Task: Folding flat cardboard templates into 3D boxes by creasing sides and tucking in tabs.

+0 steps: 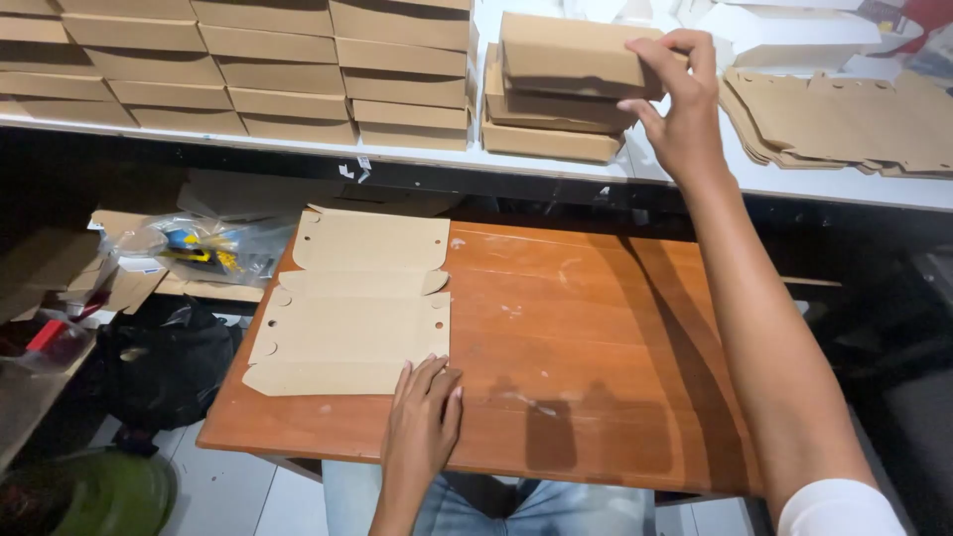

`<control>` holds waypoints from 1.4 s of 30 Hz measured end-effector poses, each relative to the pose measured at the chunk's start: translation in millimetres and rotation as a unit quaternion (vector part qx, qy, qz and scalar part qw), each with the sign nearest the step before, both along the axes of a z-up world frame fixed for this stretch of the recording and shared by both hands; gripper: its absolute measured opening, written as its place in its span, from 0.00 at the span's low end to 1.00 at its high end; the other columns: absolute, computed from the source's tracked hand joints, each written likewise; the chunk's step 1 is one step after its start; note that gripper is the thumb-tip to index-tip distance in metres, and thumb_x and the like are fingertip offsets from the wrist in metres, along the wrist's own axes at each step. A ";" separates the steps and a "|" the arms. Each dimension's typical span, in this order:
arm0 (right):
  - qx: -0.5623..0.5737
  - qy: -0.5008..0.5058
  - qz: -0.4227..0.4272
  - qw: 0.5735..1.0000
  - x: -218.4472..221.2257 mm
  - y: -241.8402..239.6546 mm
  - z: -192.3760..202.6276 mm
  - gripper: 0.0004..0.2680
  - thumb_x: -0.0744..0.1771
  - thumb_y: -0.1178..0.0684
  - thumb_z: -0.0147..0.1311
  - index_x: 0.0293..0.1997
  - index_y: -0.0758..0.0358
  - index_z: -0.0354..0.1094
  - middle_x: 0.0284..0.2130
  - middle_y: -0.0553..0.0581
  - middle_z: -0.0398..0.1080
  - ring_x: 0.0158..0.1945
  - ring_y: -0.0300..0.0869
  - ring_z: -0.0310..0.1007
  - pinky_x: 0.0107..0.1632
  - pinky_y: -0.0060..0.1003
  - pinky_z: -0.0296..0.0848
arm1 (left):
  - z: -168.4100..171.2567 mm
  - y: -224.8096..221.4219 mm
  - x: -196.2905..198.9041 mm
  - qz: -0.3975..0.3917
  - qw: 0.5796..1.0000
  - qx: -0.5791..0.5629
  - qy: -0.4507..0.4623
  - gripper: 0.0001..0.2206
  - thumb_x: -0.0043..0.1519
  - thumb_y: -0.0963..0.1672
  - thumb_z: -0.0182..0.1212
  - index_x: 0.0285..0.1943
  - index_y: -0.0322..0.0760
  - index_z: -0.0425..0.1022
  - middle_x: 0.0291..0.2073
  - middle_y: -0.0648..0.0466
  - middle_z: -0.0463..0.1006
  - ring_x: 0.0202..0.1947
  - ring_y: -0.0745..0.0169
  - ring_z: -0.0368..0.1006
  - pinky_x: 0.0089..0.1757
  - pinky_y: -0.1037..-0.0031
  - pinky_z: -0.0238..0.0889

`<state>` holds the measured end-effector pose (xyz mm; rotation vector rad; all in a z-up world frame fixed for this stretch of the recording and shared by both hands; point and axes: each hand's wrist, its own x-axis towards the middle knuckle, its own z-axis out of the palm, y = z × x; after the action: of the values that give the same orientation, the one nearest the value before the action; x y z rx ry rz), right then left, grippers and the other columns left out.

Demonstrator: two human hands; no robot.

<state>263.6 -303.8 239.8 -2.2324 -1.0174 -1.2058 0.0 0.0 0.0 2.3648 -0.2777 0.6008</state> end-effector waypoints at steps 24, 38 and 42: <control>0.123 -0.066 -0.041 0.989 -71.7 44.9 -48.7 0.18 0.70 0.63 0.57 0.69 0.62 0.60 0.66 0.65 0.54 0.67 0.58 0.55 0.66 0.54 0.59 | 4.5 12.4 -3.4 -0.033 0.992 -0.115 -0.029 0.13 0.68 0.41 0.47 0.53 0.40 0.81 0.57 0.51 0.79 0.62 0.52 0.71 0.67 0.55 0.48; -0.007 0.231 0.155 0.960 -114.7 76.4 -231.6 0.08 0.67 0.53 0.58 0.51 0.54 0.76 0.46 0.54 0.75 0.51 0.52 0.73 0.59 0.49 0.69 | 27.5 120.9 17.4 0.011 0.970 0.186 0.157 0.13 0.66 0.47 0.57 0.57 0.49 0.81 0.50 0.56 0.84 0.60 0.51 0.74 0.61 0.58 0.59; -0.015 0.244 0.227 0.943 -133.1 93.5 -227.2 0.09 0.68 0.51 0.56 0.51 0.57 0.75 0.45 0.57 0.76 0.49 0.55 0.75 0.59 0.51 0.71 | 22.9 128.2 18.2 0.012 0.967 0.249 0.054 0.07 0.67 0.42 0.55 0.49 0.47 0.78 0.32 0.59 0.83 0.43 0.63 0.80 0.51 0.71 0.68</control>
<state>130.5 -210.3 12.5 -2.0043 -1.2399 -0.4140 18.2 128.2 22.9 2.8761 -0.3865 0.4480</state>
